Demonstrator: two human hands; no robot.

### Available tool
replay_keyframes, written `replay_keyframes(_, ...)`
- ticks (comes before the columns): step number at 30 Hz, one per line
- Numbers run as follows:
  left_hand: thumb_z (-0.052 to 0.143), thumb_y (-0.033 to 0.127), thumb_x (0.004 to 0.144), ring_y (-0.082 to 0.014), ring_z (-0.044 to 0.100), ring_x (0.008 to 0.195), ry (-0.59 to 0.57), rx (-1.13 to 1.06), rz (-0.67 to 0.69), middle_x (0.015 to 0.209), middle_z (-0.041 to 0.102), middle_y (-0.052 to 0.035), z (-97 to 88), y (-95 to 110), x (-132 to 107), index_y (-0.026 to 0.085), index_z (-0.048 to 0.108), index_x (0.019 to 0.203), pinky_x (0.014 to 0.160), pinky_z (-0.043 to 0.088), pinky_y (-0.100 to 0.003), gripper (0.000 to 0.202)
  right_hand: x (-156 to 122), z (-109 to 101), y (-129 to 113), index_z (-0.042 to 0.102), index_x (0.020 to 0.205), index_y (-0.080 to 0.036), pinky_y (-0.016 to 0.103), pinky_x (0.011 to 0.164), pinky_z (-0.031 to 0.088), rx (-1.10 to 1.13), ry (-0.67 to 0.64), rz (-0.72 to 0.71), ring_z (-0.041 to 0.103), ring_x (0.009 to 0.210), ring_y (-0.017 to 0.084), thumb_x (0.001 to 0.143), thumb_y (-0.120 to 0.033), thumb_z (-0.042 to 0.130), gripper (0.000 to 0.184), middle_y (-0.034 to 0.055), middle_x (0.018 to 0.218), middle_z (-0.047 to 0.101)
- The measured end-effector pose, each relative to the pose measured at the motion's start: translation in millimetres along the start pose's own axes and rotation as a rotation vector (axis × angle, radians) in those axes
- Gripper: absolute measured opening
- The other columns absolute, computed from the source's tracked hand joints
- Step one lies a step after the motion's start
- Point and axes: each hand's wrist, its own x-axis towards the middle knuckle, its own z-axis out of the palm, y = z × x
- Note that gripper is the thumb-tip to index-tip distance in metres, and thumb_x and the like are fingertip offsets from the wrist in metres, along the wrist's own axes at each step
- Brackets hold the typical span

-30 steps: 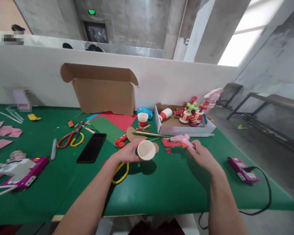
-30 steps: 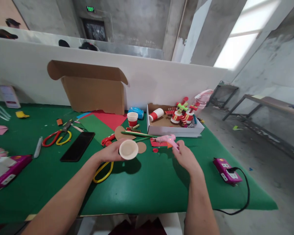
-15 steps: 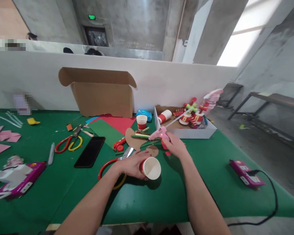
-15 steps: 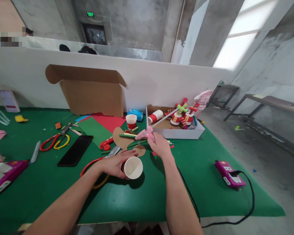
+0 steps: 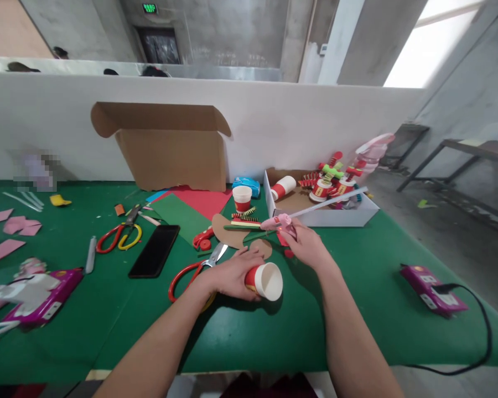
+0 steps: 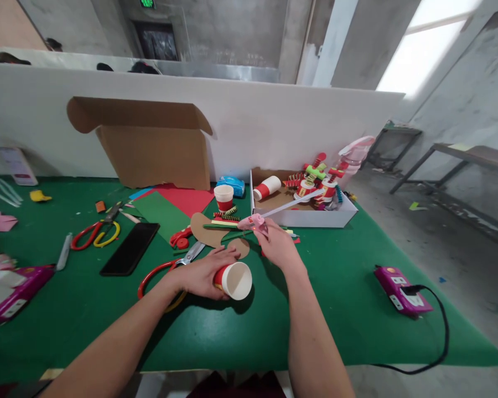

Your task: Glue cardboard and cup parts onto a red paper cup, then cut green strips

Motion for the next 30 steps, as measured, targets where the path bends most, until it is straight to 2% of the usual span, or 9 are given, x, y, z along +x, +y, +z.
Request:
replay_keyframes(4,0.080,0.041,0.061,-0.0352,0.049,0.128,-0.030,0.006,-0.035,0.129,0.060,-0.0105,-2.7,4.4,-0.5,0.022,0.060,0.115,0.117,0.020,-0.052,0.061,1.5,-1.3,1.5,0.066,0.099,-0.017,0.029,0.078,0.043,-0.121,-0.034,0.105,0.064,0.093,0.025,0.090,-0.036,0.055,0.024,0.0126,0.102,0.071)
replay_keyframes(7,0.080,0.040,0.061,-0.0347,0.052,0.124,-0.058,0.033,-0.056,0.128,0.060,-0.0099,-5.7,9.0,-3.9,0.023,0.061,0.113,0.117,0.019,-0.053,0.058,0.8,-3.8,2.4,0.069,0.096,-0.017,0.028,0.072,0.041,-0.135,-0.082,0.110,0.064,0.086,0.023,0.090,-0.036,0.055,0.024,0.0111,0.098,0.071)
replay_keyframes(14,0.080,0.043,0.061,-0.0357,0.052,0.123,-0.078,0.061,-0.056,0.125,0.061,-0.0095,-4.2,7.6,-7.1,0.024,0.060,0.112,0.111,0.029,-0.048,0.058,-4.1,-6.7,1.4,0.064,0.120,-0.018,0.029,0.083,0.042,-0.038,-0.182,0.035,0.064,0.097,0.024,0.091,-0.036,0.055,0.034,0.0106,0.106,0.072)
replay_keyframes(18,0.080,0.044,0.062,-0.0344,0.054,0.119,-0.079,0.053,-0.035,0.123,0.060,-0.0092,-3.8,5.5,-6.6,0.023,0.059,0.113,0.105,0.036,-0.044,0.059,-4.6,-4.9,1.2,0.061,0.123,-0.018,0.031,0.087,0.042,-0.006,-0.221,0.018,0.063,0.101,0.025,0.091,-0.036,0.055,0.036,0.0114,0.110,0.072)
replay_keyframes(21,0.079,0.044,0.063,-0.0323,0.056,0.113,-0.088,0.052,-0.033,0.119,0.061,-0.0083,-5.1,6.4,-6.4,0.023,0.058,0.111,0.100,0.040,-0.041,0.057,-4.9,-3.2,1.9,0.064,0.115,-0.019,0.030,0.084,0.043,0.030,-0.210,0.015,0.064,0.099,0.023,0.091,-0.036,0.055,0.030,0.0097,0.110,0.072)
replay_keyframes(25,0.078,0.045,0.063,-0.0318,0.055,0.113,-0.103,0.058,-0.045,0.120,0.059,-0.0079,-6.7,7.3,-6.4,0.023,0.057,0.112,0.097,0.042,-0.040,0.057,-4.7,-2.2,3.4,0.067,0.094,-0.017,0.028,0.072,0.042,0.038,-0.225,-0.009,0.063,0.081,0.021,0.094,-0.035,0.049,0.026,0.0081,0.090,0.072)
replay_keyframes(30,0.078,0.046,0.063,-0.0320,0.055,0.114,-0.116,0.074,-0.043,0.120,0.059,-0.0077,-7.3,7.3,-6.1,0.024,0.056,0.110,0.097,0.041,-0.040,0.056,-3.2,-1.5,4.0,0.066,0.093,-0.015,0.026,0.067,0.038,-0.016,-0.238,-0.011,0.061,0.075,0.019,0.094,-0.032,0.049,0.024,0.0078,0.084,0.070)
